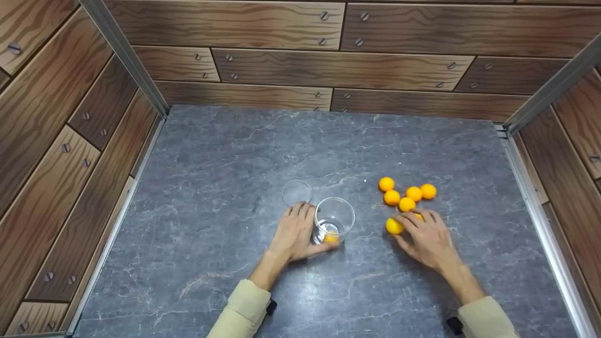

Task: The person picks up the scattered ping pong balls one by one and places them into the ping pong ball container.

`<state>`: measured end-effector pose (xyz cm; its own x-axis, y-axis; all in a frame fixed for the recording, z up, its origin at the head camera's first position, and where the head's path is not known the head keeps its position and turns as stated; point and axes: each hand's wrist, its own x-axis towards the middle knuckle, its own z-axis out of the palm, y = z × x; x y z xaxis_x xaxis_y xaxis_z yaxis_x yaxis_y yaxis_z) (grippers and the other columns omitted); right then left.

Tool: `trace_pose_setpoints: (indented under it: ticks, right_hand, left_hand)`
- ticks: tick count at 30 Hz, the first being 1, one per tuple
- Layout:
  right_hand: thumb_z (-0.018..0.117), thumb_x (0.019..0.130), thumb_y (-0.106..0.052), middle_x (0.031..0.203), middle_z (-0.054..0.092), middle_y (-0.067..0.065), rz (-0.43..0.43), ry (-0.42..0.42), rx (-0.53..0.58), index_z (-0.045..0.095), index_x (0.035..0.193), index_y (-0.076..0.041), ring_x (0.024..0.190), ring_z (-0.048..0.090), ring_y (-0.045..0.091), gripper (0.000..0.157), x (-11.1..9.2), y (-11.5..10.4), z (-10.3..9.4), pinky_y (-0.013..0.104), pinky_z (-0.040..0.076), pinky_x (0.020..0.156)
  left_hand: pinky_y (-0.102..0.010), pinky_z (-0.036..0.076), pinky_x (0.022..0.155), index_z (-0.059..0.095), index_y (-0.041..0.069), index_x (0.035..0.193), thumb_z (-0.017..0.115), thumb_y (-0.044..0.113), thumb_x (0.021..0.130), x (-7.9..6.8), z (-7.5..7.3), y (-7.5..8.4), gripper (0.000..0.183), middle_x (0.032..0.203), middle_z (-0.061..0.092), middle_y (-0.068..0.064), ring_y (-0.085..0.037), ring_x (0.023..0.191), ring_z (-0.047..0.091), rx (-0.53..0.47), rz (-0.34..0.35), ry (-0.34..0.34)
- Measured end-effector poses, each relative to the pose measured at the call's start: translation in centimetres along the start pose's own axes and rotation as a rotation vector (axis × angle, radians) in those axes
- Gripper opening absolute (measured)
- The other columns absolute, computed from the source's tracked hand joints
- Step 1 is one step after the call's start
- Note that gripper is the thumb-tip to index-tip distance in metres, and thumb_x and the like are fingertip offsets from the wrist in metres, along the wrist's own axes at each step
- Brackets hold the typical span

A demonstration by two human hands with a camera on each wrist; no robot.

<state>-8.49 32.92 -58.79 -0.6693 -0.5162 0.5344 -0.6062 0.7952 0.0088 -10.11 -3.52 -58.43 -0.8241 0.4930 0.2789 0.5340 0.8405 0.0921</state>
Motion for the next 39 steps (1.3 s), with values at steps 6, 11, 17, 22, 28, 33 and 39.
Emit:
trace_pose_setpoints:
  ticks: [6,11,17,22,28,33,39]
  right_hand:
    - [0.079,0.082,-0.033,0.107,0.077,0.011,0.010,0.004,0.011,0.075,0.123,-0.009,0.101,0.068,0.039,0.047,1.0,-0.6,-0.4,0.055,0.052,0.089]
    - [0.075,0.083,-0.034,0.109,0.077,0.012,0.008,0.028,0.024,0.075,0.124,-0.009,0.103,0.068,0.039,0.048,1.9,-1.0,-0.7,0.055,0.051,0.089]
    - [0.072,0.084,-0.035,0.109,0.078,0.009,-0.027,0.101,0.028,0.075,0.124,-0.010,0.101,0.068,0.037,0.048,3.1,-1.5,-0.9,0.054,0.052,0.086]
    - [0.070,0.085,-0.035,0.111,0.078,0.010,-0.051,0.129,0.029,0.075,0.124,-0.011,0.101,0.069,0.037,0.046,4.2,-2.1,-1.3,0.052,0.050,0.086]
    - [0.074,0.084,-0.033,0.111,0.078,0.010,-0.049,0.145,0.067,0.075,0.124,-0.011,0.105,0.067,0.036,0.045,5.6,-2.9,-1.9,0.051,0.049,0.092]
    - [0.082,0.080,-0.028,0.113,0.078,0.009,-0.009,0.126,0.153,0.075,0.125,-0.012,0.110,0.065,0.037,0.048,6.7,-3.8,-2.5,0.052,0.047,0.096]
    - [0.083,0.081,-0.027,0.115,0.077,0.008,0.026,0.120,0.204,0.075,0.126,-0.013,0.112,0.064,0.035,0.048,8.0,-4.7,-3.1,0.051,0.048,0.093]
  left_hand:
    - [-0.042,0.055,0.102,0.057,0.009,0.133,0.064,0.090,0.075,0.0,0.0,0.0,0.100,0.129,0.067,-0.008,-0.026,0.126,0.061,-0.025,-0.008,0.004]
    - [-0.043,0.054,0.102,0.057,0.009,0.133,0.065,0.089,0.075,-0.1,0.1,0.0,0.100,0.129,0.066,-0.008,-0.027,0.125,0.061,-0.029,-0.008,0.001]
    - [-0.043,0.054,0.103,0.057,0.008,0.134,0.064,0.090,0.076,0.0,0.0,0.1,0.100,0.129,0.067,-0.009,-0.027,0.125,0.061,-0.013,-0.003,-0.004]
    - [-0.043,0.055,0.103,0.057,0.009,0.134,0.064,0.090,0.076,0.0,0.0,0.1,0.100,0.129,0.067,-0.009,-0.027,0.125,0.062,-0.008,-0.004,-0.005]
    - [-0.043,0.055,0.104,0.056,0.009,0.134,0.063,0.090,0.076,0.0,0.0,0.1,0.100,0.130,0.067,-0.009,-0.027,0.126,0.061,-0.010,-0.004,-0.001]
    - [-0.043,0.055,0.102,0.057,0.011,0.133,0.063,0.090,0.077,-0.1,0.0,0.1,0.098,0.130,0.067,-0.008,-0.027,0.125,0.061,-0.021,-0.009,0.002]
    - [-0.042,0.054,0.102,0.056,0.011,0.134,0.063,0.090,0.077,-0.1,0.1,0.1,0.098,0.131,0.066,-0.009,-0.027,0.126,0.061,-0.024,-0.012,-0.004]
